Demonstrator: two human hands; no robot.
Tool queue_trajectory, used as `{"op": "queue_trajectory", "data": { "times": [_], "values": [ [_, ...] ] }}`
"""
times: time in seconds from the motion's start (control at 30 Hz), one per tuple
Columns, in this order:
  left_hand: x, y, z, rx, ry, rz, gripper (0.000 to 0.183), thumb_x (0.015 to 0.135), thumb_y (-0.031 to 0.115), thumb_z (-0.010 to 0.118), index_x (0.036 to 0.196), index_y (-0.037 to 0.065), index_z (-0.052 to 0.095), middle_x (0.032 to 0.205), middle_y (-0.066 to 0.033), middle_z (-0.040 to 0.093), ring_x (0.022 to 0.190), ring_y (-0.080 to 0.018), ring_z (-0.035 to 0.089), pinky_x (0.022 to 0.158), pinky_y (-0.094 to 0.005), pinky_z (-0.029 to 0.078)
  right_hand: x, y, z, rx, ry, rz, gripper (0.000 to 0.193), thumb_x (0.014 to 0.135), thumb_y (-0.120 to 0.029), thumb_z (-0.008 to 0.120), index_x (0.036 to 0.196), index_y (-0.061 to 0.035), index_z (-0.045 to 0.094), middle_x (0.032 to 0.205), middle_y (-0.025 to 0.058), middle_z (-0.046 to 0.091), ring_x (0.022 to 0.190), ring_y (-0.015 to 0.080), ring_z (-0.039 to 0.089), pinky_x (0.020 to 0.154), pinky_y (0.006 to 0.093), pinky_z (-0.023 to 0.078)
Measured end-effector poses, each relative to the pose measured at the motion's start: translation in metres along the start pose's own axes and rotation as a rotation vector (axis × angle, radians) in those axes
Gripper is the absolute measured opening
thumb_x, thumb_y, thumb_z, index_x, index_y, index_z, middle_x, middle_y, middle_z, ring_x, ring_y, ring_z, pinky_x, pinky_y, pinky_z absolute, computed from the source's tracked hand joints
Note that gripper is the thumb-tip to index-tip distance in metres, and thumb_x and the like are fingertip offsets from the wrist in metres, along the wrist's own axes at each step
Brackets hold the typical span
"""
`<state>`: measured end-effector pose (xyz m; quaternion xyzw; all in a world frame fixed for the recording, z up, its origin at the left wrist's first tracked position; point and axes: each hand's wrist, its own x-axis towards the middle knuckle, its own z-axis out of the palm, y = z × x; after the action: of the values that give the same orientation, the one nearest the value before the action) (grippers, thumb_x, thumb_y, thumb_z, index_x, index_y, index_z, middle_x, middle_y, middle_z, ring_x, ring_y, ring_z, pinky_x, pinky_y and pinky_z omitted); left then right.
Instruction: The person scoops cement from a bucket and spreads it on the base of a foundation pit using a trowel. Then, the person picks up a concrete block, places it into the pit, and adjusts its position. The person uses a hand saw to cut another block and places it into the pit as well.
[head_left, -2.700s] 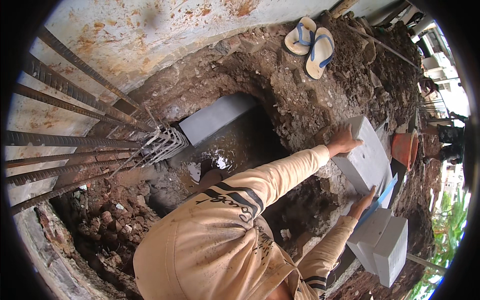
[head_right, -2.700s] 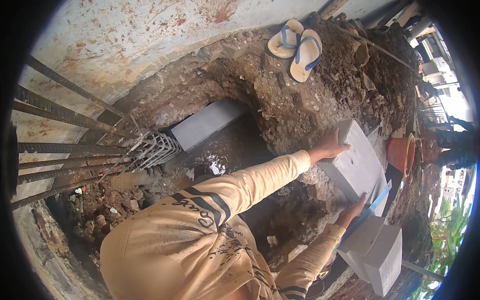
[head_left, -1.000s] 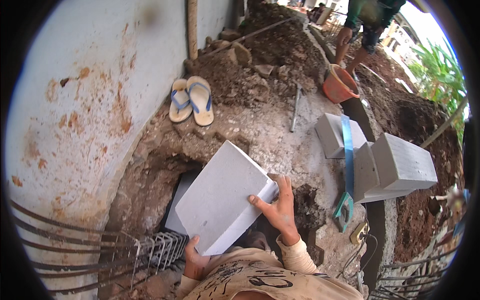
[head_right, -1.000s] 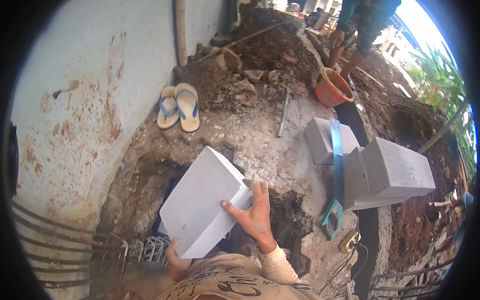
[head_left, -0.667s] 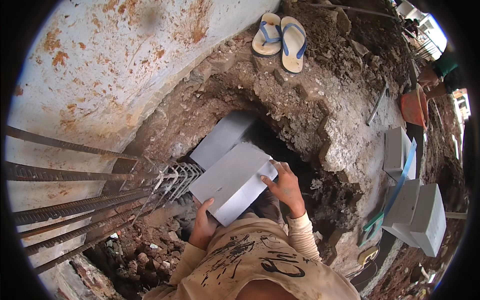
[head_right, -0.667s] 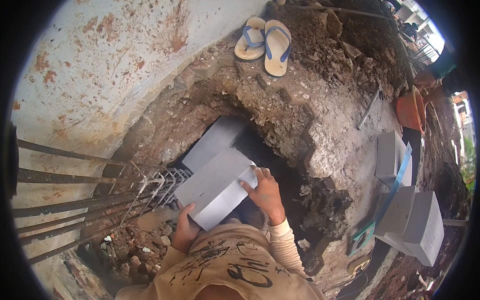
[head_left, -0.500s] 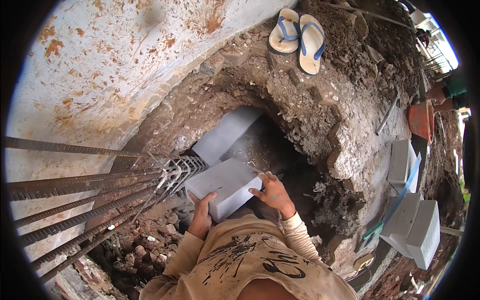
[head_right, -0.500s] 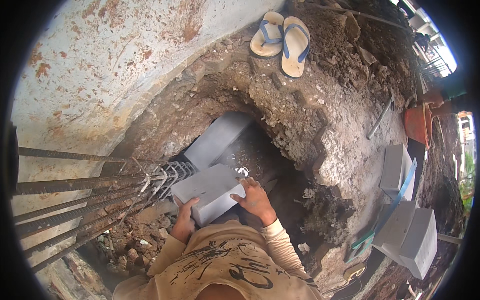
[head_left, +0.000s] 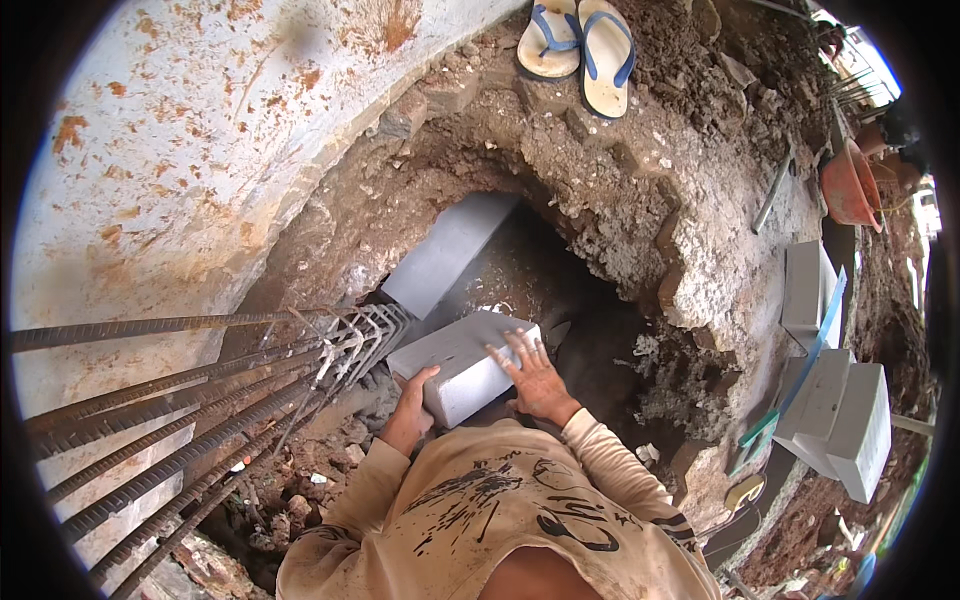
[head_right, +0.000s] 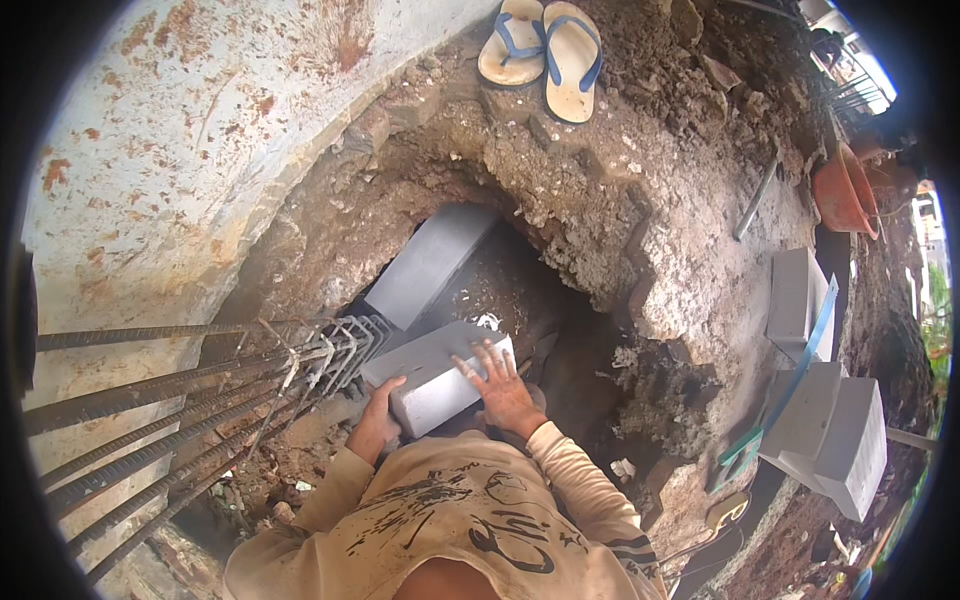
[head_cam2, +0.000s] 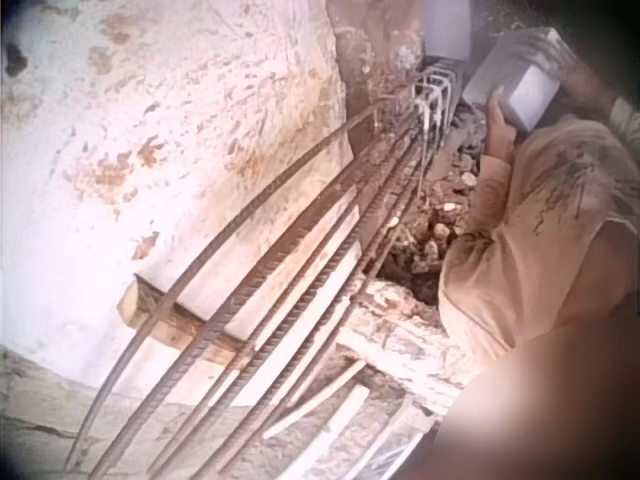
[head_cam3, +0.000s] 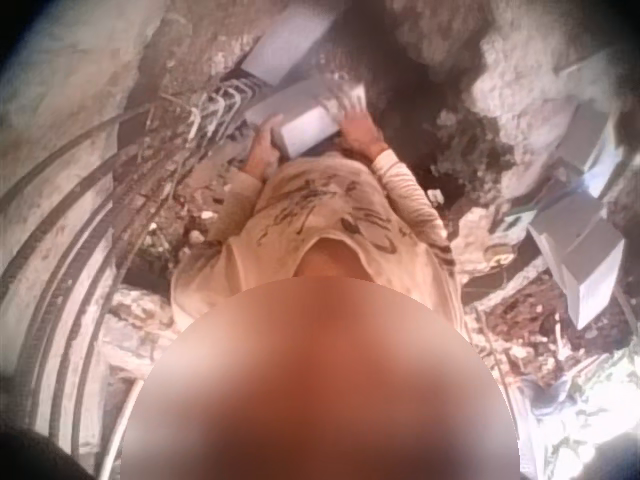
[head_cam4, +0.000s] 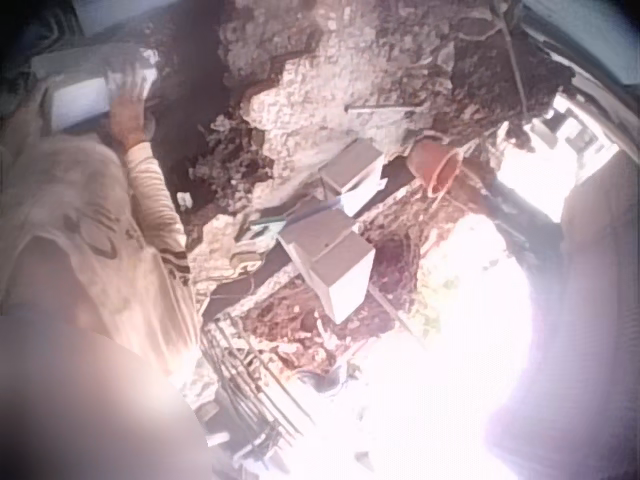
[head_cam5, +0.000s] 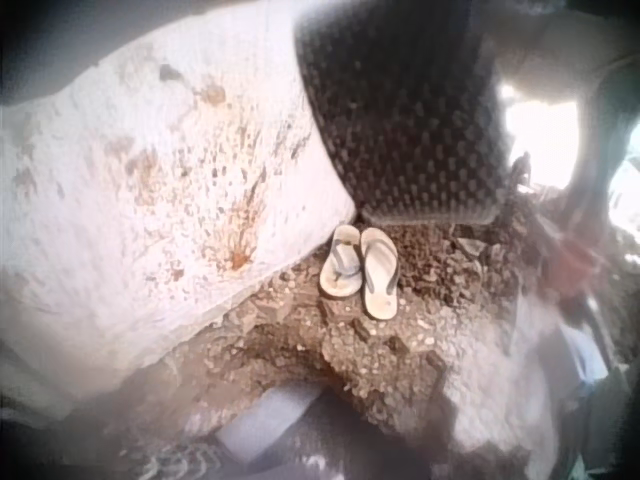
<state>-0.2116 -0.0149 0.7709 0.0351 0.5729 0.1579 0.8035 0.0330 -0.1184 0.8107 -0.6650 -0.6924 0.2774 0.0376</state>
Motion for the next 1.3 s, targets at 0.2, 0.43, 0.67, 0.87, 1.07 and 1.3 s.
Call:
{"op": "queue_trajectory", "data": {
  "times": [0.2, 0.43, 0.67, 0.87, 1.07, 1.3],
  "values": [
    [-0.017, 0.014, 0.010, -0.045, -0.217, -0.104, 0.056, 0.088, 0.031, 0.072, 0.136, 0.008, 0.057, 0.129, -0.0127, 0.065, 0.117, -0.0317, 0.063, 0.100, -0.0495, 0.050, 0.025, 0.006, 0.005, -0.153, 0.036, -0.180, 0.115, 0.066, -0.017, 0.084, 0.164, -0.0185, 0.023, 0.151, 0.0209, 0.041, 0.146, 0.0391, 0.035, 0.128, 0.0558, 0.017],
    [-0.022, 0.029, -0.012, 0.058, -0.143, -0.170, 0.083, 0.086, 0.057, 0.071, 0.150, 0.016, 0.038, 0.152, -0.0159, 0.043, 0.133, -0.0386, 0.048, 0.106, -0.0573, 0.042, 0.038, 0.011, 0.000, -0.145, 0.004, -0.120, 0.103, 0.066, -0.018, 0.080, 0.157, -0.0066, 0.034, 0.141, 0.0270, 0.047, 0.136, 0.0451, 0.043, 0.121, 0.0591, 0.026],
    [0.004, 0.008, -0.045, 0.093, -0.111, 0.060, 0.075, 0.097, 0.054, 0.058, 0.158, 0.015, 0.038, 0.159, -0.0163, 0.040, 0.140, -0.0384, 0.044, 0.112, -0.0549, 0.036, 0.044, 0.063, 0.010, -0.055, 0.188, 0.094, 0.092, 0.060, -0.013, 0.074, 0.145, 0.0022, 0.044, 0.119, 0.0247, 0.050, 0.114, 0.0428, 0.049, 0.102, 0.0503, 0.040],
    [0.007, -0.014, -0.080, 0.023, 0.075, 0.189, 0.057, 0.101, 0.044, 0.055, 0.149, 0.013, 0.051, 0.145, -0.0115, 0.060, 0.128, -0.0261, 0.058, 0.108, -0.0432, 0.042, 0.062, 0.124, 0.039, -0.047, 0.049, 0.367, 0.099, 0.059, -0.016, 0.081, 0.148, 0.0000, 0.041, 0.128, 0.0245, 0.050, 0.122, 0.0421, 0.048, 0.106, 0.0511, 0.039],
    [0.004, -0.028, -0.066, 0.070, 0.345, 0.261, 0.054, 0.101, 0.042, 0.056, 0.146, 0.011, 0.055, 0.138, -0.0096, 0.065, 0.120, -0.0212, 0.062, 0.106, -0.0390, 0.043, 0.082, 0.208, 0.102, 0.018, -0.006, 0.594, 0.117, 0.060, -0.041, 0.094, 0.152, -0.0015, 0.034, 0.142, 0.0295, 0.046, 0.134, 0.0475, 0.042, 0.113, 0.0553, 0.035],
    [0.083, -0.036, -0.052, 0.186, 0.304, 0.249, 0.046, 0.103, 0.033, 0.054, 0.143, 0.010, 0.055, 0.133, -0.0051, 0.067, 0.112, -0.0152, 0.063, 0.103, -0.0348, 0.042, 0.116, 0.290, 0.165, 0.032, 0.041, 0.779, 0.117, 0.055, -0.029, 0.097, 0.150, -0.0027, 0.034, 0.141, 0.0282, 0.045, 0.133, 0.0471, 0.043, 0.111, 0.0550, 0.040]
  ]
}}
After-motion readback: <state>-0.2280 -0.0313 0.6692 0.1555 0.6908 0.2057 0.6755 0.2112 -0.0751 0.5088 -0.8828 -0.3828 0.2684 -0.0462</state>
